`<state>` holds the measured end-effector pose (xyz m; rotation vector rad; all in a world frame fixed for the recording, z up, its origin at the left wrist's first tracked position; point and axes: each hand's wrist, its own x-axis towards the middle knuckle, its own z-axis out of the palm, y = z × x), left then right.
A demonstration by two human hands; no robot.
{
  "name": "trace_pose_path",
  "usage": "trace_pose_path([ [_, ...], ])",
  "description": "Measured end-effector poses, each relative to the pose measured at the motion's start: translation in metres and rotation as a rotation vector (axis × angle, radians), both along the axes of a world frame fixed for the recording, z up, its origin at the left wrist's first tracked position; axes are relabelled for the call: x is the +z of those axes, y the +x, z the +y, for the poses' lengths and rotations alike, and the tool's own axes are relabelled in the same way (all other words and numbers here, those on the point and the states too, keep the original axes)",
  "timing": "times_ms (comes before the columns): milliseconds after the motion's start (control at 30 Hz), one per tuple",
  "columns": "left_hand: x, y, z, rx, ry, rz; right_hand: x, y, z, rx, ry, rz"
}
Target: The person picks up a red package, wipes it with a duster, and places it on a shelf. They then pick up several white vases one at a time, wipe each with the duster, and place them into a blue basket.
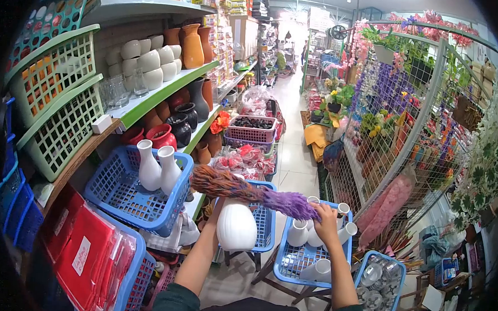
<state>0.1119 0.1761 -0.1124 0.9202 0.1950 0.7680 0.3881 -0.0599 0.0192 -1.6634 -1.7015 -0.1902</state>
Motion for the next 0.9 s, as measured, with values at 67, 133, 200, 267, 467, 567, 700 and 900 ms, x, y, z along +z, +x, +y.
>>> trace_pose_path([
  [67,0.025,-0.009,-0.024,-0.013,-0.082,-0.084,0.001,-0.012,0.001,-0.017,0.007,-0.002],
  [133,0.059,-0.018,-0.043,-0.03,-0.163,-0.168,-0.004,-0.016,-0.004,-0.021,0.006,0.0],
  [200,0.04,-0.03,-0.008,-0.256,-0.24,-0.251,-0.009,-0.008,-0.012,0.05,-0.003,0.006],
  [267,0.082,-0.036,-0.033,-0.293,-0.338,-0.466,-0.008,0.001,-0.021,0.174,-0.033,0.052],
  [467,-0.005,-0.017,0.011,-0.311,-0.322,-0.501,0.008,-0.011,-0.008,0.134,-0.01,0.023],
  [567,0.117,-0.019,-0.072,0.073,-0.13,-0.058,0.0,-0.021,0.015,0.045,0.077,0.01],
  [700,0.096,-0.03,-0.054,0.034,-0.176,-0.078,-0.001,-0.031,0.016,0.003,0.055,0.037],
  [900,0.117,-0.057,-0.076,-0.064,-0.342,-0.567,-0.004,-0.012,-0.022,0.265,-0.064,0.084],
])
